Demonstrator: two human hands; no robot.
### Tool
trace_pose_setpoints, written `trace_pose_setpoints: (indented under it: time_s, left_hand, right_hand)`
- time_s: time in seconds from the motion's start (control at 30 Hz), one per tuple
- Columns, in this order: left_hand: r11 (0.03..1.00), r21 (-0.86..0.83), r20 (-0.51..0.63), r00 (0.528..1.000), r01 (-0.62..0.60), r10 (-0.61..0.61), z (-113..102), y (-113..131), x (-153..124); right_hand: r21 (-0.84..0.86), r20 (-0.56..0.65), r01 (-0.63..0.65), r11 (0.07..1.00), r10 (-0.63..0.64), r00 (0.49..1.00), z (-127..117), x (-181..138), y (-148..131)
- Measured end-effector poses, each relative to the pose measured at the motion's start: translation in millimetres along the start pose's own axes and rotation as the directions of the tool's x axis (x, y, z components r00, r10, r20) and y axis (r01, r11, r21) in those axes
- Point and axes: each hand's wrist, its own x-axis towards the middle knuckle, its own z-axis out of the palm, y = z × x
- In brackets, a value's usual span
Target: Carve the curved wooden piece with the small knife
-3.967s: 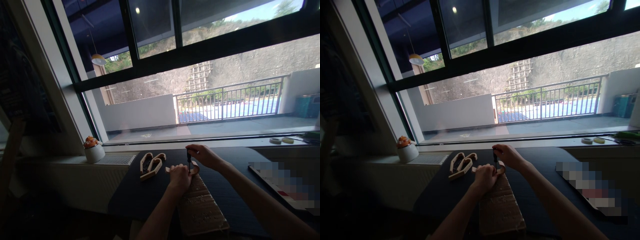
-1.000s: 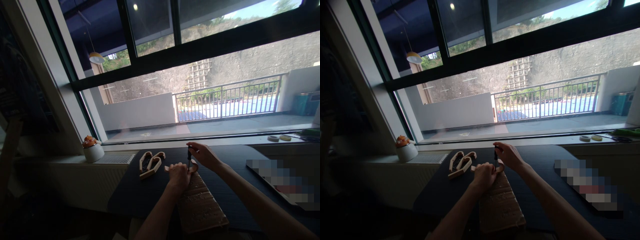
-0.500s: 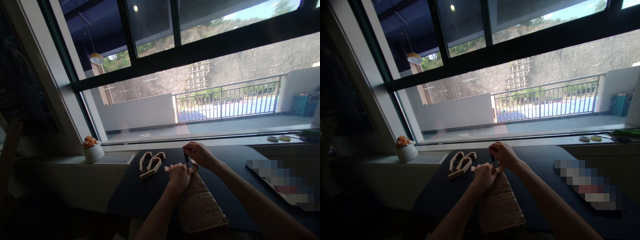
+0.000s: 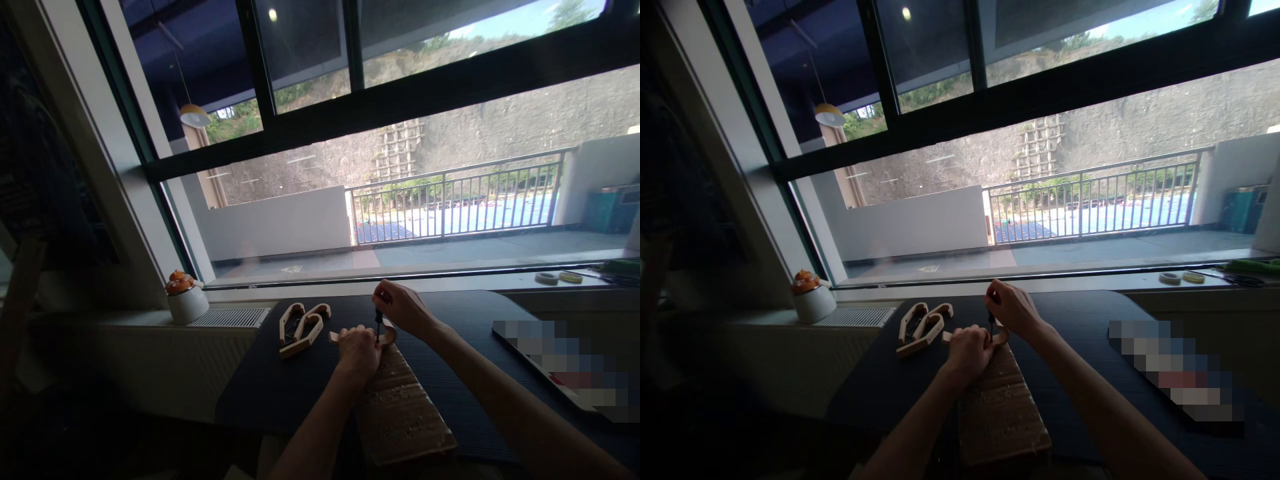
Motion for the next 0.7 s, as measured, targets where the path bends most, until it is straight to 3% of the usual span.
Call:
trace_pose_setpoints:
  time_s: [0.3,0.7]
  left_hand:
    - [1.0,-0.009,-0.031,0.999,-0.018,0.018,3,-2,0]
    - [1.0,-0.014,-0.036,0.999,-0.022,0.022,0,1,-1]
  right_hand:
    - [0.059,0.072,0.125,0.99,-0.129,0.989,-2,-11,2]
    - [-0.003,0.098,0.081,0.997,-0.081,0.992,-4,3,3]
